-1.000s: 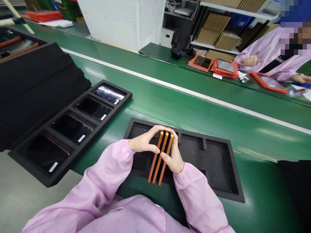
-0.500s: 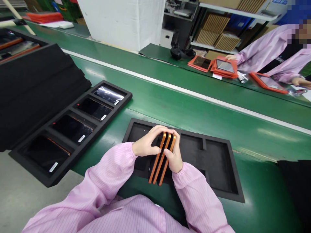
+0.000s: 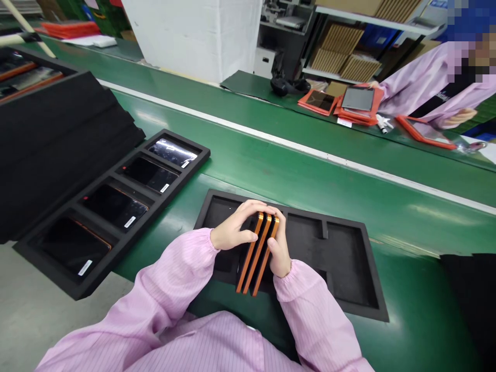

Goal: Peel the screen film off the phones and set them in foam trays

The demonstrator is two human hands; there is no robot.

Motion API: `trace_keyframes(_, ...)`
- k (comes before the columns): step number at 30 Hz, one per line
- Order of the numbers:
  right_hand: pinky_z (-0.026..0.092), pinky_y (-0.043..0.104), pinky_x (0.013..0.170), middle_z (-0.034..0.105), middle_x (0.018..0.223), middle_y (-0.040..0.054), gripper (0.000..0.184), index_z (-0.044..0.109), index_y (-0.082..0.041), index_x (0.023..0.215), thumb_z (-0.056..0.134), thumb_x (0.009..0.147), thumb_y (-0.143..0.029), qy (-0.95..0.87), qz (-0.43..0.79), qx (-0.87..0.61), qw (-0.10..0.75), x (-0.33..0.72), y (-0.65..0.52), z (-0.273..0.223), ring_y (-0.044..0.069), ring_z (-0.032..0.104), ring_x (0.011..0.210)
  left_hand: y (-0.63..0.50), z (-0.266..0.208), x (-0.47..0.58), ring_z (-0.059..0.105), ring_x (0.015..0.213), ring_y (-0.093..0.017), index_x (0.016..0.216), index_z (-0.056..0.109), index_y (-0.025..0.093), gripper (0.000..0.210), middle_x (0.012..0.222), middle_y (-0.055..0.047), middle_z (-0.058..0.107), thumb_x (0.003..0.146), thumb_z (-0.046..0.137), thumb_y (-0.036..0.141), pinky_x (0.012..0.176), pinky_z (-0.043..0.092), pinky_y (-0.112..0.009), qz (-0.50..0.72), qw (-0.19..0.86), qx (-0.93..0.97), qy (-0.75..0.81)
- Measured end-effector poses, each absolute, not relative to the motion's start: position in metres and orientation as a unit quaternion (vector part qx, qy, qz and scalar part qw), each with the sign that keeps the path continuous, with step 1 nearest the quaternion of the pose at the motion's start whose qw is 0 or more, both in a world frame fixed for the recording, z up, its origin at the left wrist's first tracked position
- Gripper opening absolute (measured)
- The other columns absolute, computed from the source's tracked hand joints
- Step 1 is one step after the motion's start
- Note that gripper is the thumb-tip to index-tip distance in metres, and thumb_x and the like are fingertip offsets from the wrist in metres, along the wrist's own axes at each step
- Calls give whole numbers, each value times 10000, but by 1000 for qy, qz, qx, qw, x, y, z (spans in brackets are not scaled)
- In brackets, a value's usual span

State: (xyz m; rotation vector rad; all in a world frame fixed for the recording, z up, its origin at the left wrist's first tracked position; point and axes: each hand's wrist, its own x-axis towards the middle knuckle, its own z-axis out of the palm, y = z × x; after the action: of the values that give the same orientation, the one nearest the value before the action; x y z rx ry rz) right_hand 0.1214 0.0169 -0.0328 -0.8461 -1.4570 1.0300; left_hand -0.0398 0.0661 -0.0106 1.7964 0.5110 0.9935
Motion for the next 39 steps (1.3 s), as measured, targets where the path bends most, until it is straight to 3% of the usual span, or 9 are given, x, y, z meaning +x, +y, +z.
trace_keyframes(12,366,485,1122,418,1424,94,651,297,-259,1403,548,880,-553,-630,440,-383,513,124,18,-29,274,407,1343,71,-15,-42,363,1299,-341,1366,465,243,639,1310,-111,431,836,574,582,1147,241,-552,422,504,737,159)
trace_keyframes(18,358,501,1131,425,1398,119,710,293,-233,1383,586,841,-586,-639,404,-410,510,124,17,-30,291,405,1344,72,-13,-44,313,1344,-367,1398,387,227,725,1359,-143,383,770,647,479,1140,238,-595,389,464,781,155)
trace_keyframes(21,370,484,1127,424,1407,114,689,307,-240,1386,602,848,-554,-642,408,-399,511,124,17,-28,282,401,1353,71,-12,-45,324,1338,-372,1380,421,227,707,1340,-144,404,785,646,537,1138,243,-598,386,473,775,161)
trace_keyframes(26,378,510,1114,359,1469,161,1018,112,-217,1498,720,755,-556,-603,525,-388,459,124,19,-26,299,336,1406,72,-14,-46,360,1308,-362,1428,388,248,771,1343,-132,408,803,613,640,1132,255,-589,396,479,766,165)
trace_keyframes(29,373,510,1117,314,1507,162,1060,126,-227,1505,774,712,-497,-588,610,-364,387,123,21,-22,296,352,1402,72,-17,-46,385,1288,-329,1460,348,275,751,1327,-116,411,832,617,588,1131,276,-553,400,489,741,226)
trace_keyframes(32,362,489,1131,315,1518,148,1062,97,-253,1522,780,722,-395,-603,599,-367,378,120,19,-15,268,360,1402,69,-21,-43,480,1172,-297,1520,172,291,995,1345,-135,378,747,719,596,1084,346,-536,422,512,689,293)
trace_keyframes(35,383,500,1114,348,1499,162,1173,-68,-259,1532,780,727,-348,-643,544,-356,405,121,15,-12,269,412,1371,65,-22,-40,495,1172,-319,1529,-43,281,1347,1434,-185,286,567,821,659,1064,368,-539,464,528,667,247)
trace_keyframes(37,376,525,1113,343,1497,180,1301,-140,-248,1522,830,666,-388,-676,488,-353,425,125,14,-15,304,412,1369,62,-21,-38,449,1254,-355,1526,-57,275,1422,1463,-192,265,502,843,677,1075,367,-525,479,521,685,175)
trace_keyframes(39,356,552,1123,407,1450,185,1406,-109,-231,1529,883,559,-464,-691,450,-364,433,131,15,-21,345,433,1345,59,-18,-36,435,1274,-377,1526,83,261,1379,1427,-182,338,464,862,669,1084,364,-528,483,472,729,114)
